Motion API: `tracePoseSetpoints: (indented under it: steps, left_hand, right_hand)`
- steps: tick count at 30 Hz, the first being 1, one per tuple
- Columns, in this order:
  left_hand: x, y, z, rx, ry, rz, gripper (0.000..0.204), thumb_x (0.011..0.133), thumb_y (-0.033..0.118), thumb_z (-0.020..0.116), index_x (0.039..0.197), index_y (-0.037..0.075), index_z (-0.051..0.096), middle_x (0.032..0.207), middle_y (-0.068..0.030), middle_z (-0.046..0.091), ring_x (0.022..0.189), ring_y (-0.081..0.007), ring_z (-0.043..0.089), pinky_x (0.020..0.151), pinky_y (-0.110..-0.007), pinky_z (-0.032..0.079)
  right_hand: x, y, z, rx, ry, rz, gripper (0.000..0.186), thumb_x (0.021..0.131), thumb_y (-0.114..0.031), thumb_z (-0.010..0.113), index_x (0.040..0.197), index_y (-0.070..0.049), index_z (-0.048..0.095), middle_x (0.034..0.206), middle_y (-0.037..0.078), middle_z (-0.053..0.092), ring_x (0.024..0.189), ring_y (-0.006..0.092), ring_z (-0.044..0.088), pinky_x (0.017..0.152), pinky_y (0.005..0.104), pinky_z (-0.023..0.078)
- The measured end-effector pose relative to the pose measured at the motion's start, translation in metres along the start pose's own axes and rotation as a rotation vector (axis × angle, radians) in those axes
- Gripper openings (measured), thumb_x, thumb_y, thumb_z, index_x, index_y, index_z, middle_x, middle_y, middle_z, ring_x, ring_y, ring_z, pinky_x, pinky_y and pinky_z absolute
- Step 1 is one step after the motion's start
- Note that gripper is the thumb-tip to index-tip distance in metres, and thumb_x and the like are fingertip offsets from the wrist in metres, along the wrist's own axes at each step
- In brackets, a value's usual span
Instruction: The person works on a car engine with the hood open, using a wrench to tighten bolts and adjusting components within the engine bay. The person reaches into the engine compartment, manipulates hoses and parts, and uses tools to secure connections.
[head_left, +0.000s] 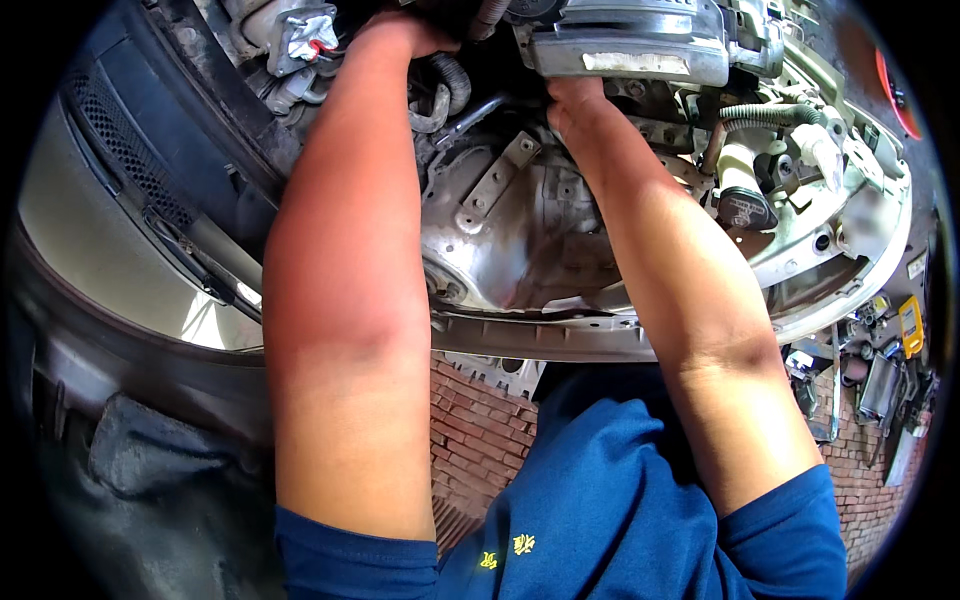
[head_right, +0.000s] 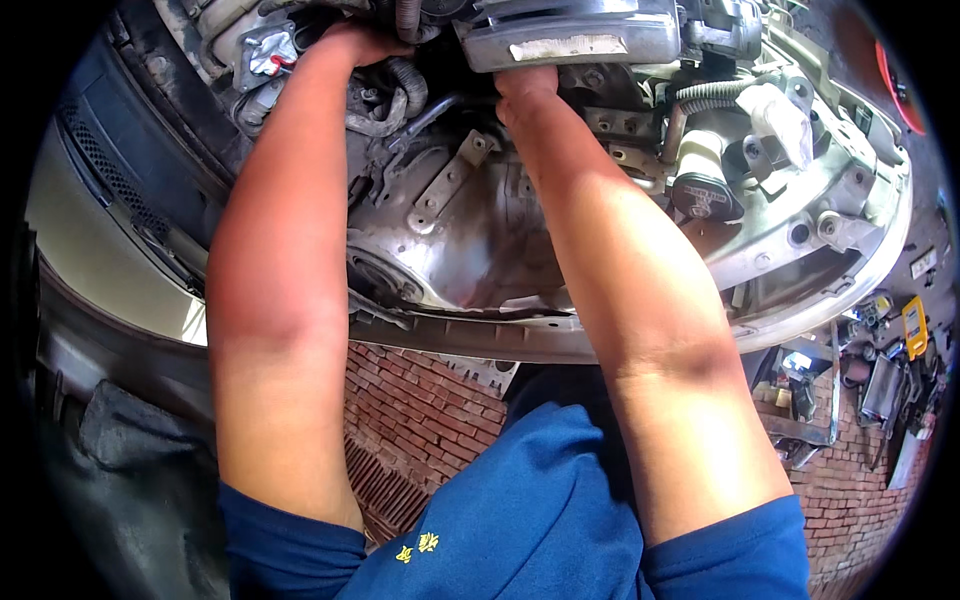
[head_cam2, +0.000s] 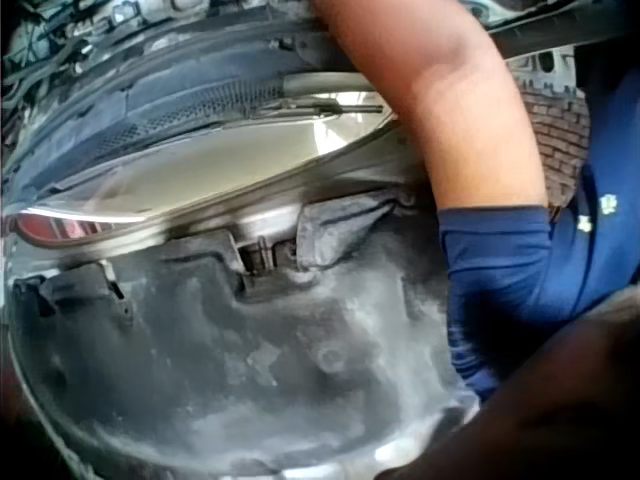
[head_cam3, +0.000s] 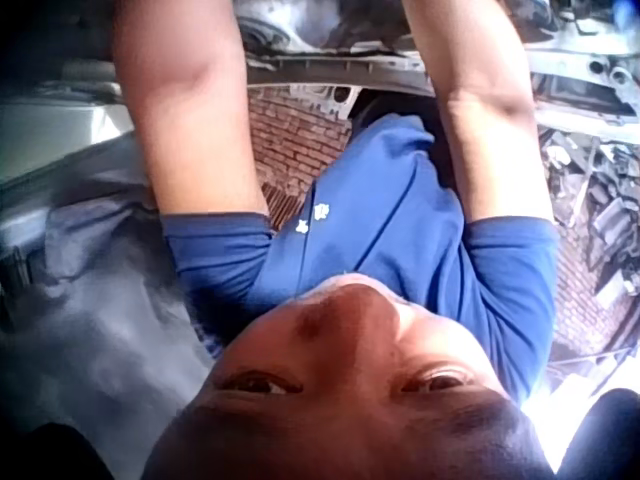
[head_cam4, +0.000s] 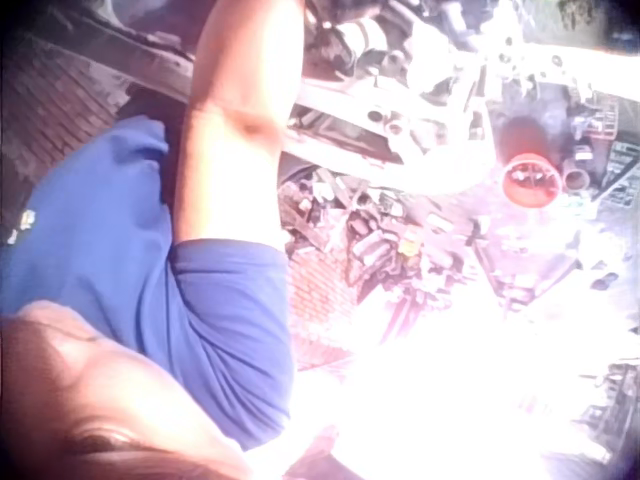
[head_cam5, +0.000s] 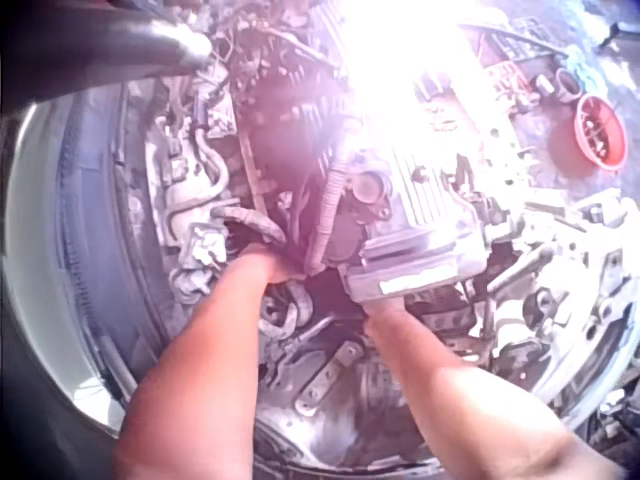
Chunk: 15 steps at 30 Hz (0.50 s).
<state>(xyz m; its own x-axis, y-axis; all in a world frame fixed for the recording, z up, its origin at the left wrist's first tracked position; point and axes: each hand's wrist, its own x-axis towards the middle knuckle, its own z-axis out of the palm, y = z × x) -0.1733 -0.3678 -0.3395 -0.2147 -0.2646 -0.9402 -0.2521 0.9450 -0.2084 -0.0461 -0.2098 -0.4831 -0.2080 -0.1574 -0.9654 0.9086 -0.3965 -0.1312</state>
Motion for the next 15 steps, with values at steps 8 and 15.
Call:
tracePoseSetpoints:
  steps: [8, 15]
  left_hand:
    - [-0.014, 0.028, 0.002, 0.135, 0.148, 0.078, 0.075, 0.086, 0.053, 0.078, 0.148, 0.014, 0.060, 0.150, -0.0182, 0.060, 0.132, -0.0339, 0.062, 0.105, -0.044, 0.053]
    - [-0.055, -0.007, 0.053, 0.071, 0.791, 0.130, 0.054, 0.091, 0.039, 0.078, 0.128, 0.000, 0.071, 0.112, -0.0144, 0.079, 0.099, -0.0342, 0.076, 0.090, -0.044, 0.058]
  right_hand:
    - [-0.033, 0.000, -0.022, -0.600, 0.065, -0.185, 0.023, 0.096, -0.018, 0.064, 0.116, -0.006, 0.068, 0.098, 0.006, 0.069, 0.082, 0.0246, 0.061, 0.069, 0.0381, 0.051]
    - [-0.223, -0.060, -0.089, -0.537, -0.393, -0.248, 0.039, 0.096, -0.022, 0.069, 0.122, 0.006, 0.064, 0.108, 0.026, 0.073, 0.091, 0.0364, 0.069, 0.087, 0.0414, 0.055]
